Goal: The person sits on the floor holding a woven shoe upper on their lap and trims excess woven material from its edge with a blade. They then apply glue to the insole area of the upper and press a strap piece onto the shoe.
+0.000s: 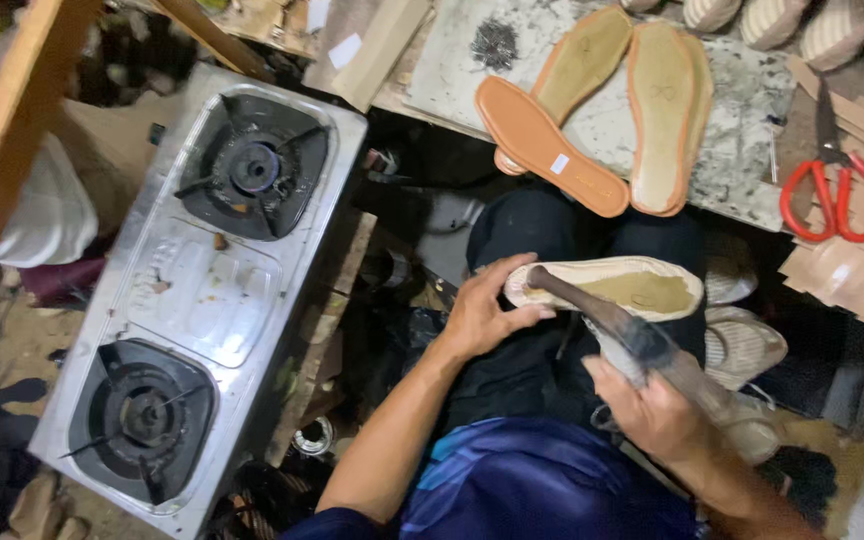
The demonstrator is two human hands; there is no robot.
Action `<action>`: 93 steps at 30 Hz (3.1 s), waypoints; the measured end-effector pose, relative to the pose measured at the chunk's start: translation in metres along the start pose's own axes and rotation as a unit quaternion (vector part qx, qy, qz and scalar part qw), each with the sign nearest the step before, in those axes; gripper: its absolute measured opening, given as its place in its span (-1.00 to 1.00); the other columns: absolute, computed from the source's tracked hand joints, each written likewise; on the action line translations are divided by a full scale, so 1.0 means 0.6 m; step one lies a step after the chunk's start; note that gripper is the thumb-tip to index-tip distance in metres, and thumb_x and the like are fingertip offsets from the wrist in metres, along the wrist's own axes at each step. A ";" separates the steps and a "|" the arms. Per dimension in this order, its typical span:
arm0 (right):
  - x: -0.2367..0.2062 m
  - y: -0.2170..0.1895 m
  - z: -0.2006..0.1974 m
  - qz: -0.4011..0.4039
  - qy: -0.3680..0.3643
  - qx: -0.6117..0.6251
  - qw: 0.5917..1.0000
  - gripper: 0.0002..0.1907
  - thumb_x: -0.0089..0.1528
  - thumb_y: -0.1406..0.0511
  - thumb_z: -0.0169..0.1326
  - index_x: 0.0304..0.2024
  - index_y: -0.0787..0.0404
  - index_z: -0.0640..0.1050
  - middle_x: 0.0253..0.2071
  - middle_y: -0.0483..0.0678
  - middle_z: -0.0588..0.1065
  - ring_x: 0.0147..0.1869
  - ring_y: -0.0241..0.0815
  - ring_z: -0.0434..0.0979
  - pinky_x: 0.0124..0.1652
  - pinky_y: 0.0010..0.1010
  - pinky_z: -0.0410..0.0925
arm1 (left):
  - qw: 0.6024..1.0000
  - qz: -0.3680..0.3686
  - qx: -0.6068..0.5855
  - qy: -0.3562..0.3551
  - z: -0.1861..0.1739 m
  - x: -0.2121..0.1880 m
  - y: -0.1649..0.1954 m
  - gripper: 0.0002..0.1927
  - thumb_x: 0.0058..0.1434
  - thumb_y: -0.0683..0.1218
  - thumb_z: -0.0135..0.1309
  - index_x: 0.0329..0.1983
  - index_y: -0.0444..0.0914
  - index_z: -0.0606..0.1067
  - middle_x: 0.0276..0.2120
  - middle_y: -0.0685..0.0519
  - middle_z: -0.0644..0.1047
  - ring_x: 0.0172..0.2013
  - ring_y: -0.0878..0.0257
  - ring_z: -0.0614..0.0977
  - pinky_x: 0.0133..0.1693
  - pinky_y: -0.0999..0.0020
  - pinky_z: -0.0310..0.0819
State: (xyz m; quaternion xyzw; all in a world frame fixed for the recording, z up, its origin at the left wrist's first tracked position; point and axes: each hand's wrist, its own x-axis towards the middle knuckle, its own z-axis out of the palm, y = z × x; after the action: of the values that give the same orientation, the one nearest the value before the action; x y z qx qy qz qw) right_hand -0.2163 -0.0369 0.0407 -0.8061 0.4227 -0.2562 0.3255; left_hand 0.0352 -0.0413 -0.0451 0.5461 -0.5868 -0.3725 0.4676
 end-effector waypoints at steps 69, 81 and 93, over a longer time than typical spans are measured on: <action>-0.039 0.112 0.036 0.252 0.118 0.131 0.951 -0.71 0.31 0.27 0.06 0.01 0.33 0.46 -0.55 -0.02 0.49 -0.54 -0.24 0.53 -0.47 -0.39 0.40 | 0.998 -0.041 0.037 0.029 0.046 -0.013 -0.029 -0.21 0.07 0.08 0.35 0.34 -0.24 0.38 0.11 -0.18 0.58 0.13 -0.05 0.64 0.15 0.15 0.50; -0.038 0.110 0.040 0.256 0.121 0.127 0.951 -0.70 0.30 0.27 0.07 0.01 0.35 0.46 -0.53 -0.02 0.49 -0.52 -0.25 0.53 -0.45 -0.41 0.41 | 0.998 -0.042 0.030 0.026 0.040 -0.012 -0.025 -0.27 0.07 0.09 0.36 0.27 -0.25 0.41 0.06 -0.15 0.60 0.08 -0.02 0.66 0.12 0.16 0.51; -0.041 0.110 0.044 0.264 0.122 0.129 0.948 -0.68 0.31 0.25 0.08 0.01 0.34 0.47 -0.51 -0.03 0.50 -0.50 -0.27 0.53 -0.43 -0.42 0.41 | 0.999 -0.050 0.015 0.015 0.036 -0.013 -0.020 -0.31 0.15 0.08 0.28 0.29 -0.27 0.40 0.09 -0.14 0.58 0.10 0.00 0.65 0.11 0.19 0.50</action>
State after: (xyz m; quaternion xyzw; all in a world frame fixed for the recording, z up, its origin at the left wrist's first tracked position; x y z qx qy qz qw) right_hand -0.2447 -0.0362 -0.0289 -0.5794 0.6204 -0.3099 0.4283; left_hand 0.0178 -0.0365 -0.0634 0.5873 -0.5575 -0.3784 0.4485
